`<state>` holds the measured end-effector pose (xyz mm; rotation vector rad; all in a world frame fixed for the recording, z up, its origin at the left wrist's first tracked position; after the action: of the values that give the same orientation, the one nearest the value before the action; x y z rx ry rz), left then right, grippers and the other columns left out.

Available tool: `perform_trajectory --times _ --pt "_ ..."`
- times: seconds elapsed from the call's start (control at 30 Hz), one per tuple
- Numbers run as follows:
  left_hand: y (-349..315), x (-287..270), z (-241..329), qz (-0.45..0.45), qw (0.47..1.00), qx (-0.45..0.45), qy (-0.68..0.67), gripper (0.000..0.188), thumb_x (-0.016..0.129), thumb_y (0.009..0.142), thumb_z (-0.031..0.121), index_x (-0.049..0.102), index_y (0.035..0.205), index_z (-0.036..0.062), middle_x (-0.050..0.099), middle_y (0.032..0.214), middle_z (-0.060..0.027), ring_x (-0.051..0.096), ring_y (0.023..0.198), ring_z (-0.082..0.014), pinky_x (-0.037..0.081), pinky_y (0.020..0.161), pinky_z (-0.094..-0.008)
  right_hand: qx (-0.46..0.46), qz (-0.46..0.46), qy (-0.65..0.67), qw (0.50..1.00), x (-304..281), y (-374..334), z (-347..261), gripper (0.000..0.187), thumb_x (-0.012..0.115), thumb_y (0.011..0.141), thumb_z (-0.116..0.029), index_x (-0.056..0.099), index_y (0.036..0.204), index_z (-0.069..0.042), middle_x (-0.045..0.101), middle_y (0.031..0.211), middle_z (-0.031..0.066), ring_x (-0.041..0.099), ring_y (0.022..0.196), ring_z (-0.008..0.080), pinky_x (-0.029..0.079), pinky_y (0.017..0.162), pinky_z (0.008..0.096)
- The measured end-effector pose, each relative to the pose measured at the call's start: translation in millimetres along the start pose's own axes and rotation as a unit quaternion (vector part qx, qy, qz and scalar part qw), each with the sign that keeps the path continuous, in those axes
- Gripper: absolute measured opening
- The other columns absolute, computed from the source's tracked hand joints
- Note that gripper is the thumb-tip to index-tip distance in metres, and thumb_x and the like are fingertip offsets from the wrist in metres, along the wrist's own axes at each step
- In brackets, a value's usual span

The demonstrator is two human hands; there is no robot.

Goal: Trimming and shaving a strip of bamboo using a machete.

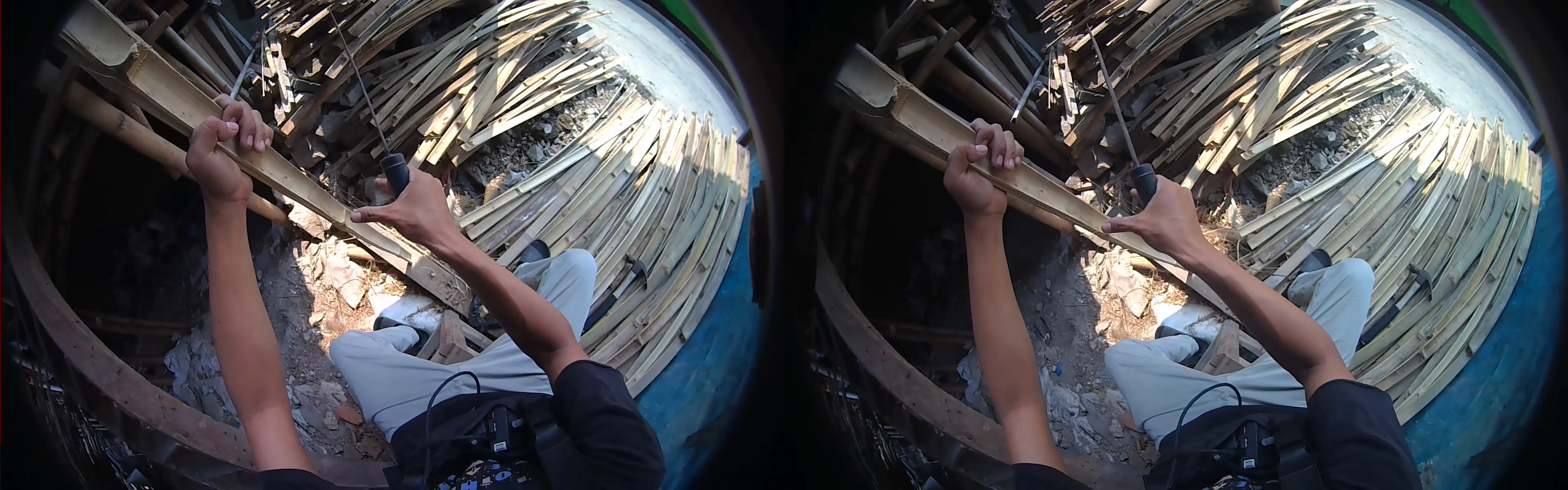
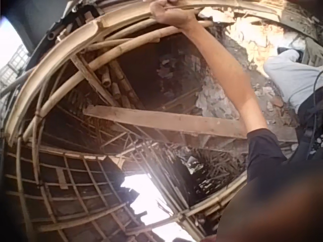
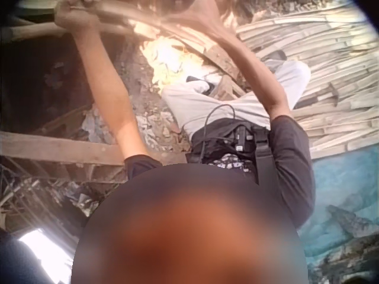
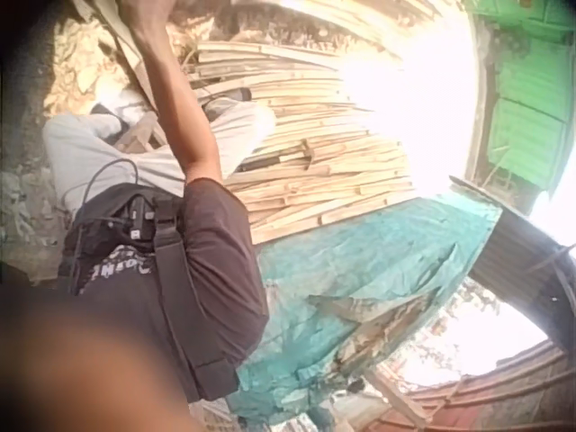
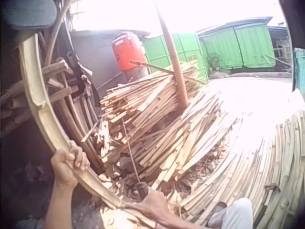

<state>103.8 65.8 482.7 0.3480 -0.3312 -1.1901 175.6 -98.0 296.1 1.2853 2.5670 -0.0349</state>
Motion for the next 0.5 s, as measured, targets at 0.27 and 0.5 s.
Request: perform_trajectory --times 0.27,0.5 --pt "-8.1 31.8 2.3 -0.054 0.998 0.013 -0.014 0.014 0.042 0.068 0.018 0.04 0.074 0.0047 0.041 0.063 -0.0103 0.048 0.062 -0.0244 0.045 0.068 -0.0383 -0.224 0.0 0.204 0.953 33.7 34.3 -63.8 0.065 0.094 0.049 -0.033 0.057 0.091 0.002 0.062 0.08 0.0033 0.058 0.073 0.0124 0.048 0.066 0.0289" --pt "-9.6 61.8 25.7 -0.165 0.986 0.01 0.028 0.051 0.047 0.074 0.026 0.051 0.11 -0.0093 0.059 0.1 -0.0259 0.056 0.108 -0.0395 0.039 0.102 -0.0465 -0.138 0.048 0.214 0.966 27.0 17.2 -66.5 0.045 0.092 0.058 -0.02 0.055 0.079 -0.004 0.061 0.073 0.0013 0.059 0.064 0.0086 0.051 0.058 0.0228"
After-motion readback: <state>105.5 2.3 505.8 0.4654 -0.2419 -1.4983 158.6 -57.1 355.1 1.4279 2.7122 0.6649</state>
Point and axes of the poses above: each hand's wrist, its own y-axis towards the middle knuckle, its own x-axis out of the palm, z = x × y, the point moved 7 cm from there along y, towards the middle knuckle
